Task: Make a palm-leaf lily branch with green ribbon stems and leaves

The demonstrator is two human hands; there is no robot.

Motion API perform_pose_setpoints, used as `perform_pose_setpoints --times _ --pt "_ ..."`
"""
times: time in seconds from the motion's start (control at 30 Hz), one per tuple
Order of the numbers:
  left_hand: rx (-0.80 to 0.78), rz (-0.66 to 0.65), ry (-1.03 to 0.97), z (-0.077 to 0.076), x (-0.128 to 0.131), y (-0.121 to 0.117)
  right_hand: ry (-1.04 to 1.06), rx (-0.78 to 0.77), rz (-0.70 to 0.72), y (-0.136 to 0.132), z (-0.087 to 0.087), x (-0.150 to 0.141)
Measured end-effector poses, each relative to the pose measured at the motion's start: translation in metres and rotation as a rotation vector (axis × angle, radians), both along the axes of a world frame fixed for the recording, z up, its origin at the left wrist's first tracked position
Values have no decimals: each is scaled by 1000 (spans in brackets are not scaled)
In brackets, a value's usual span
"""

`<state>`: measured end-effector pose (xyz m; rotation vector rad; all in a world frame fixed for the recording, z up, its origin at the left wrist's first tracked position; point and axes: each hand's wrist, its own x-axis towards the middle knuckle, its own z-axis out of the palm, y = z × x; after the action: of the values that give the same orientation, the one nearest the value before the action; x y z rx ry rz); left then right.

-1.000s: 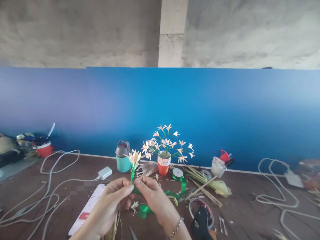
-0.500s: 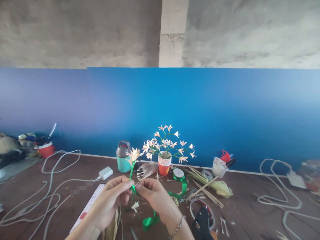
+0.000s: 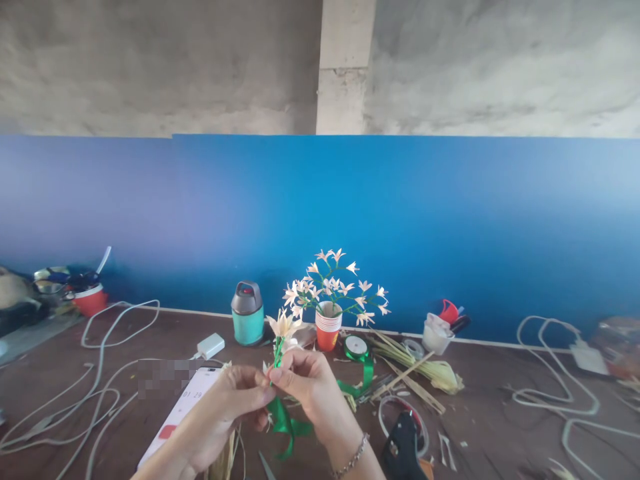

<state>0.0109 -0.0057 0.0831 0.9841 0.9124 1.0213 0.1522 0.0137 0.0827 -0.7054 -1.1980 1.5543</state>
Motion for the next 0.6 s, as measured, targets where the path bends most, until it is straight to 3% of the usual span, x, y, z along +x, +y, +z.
perform_pose_setpoints --times 0.17,0.4,0.47,0.6 --pt "181 131 227 -3 3 2 7 1 -95 -1 1 -8" --pt "427 307 309 -11 8 1 24 5 -207 -2 -1 -14" --pt "434 310 288 -10 7 0 10 6 -191 -3 0 -11" --pt "262 279 131 -11 3 3 -122 72 -89 -3 0 -4"
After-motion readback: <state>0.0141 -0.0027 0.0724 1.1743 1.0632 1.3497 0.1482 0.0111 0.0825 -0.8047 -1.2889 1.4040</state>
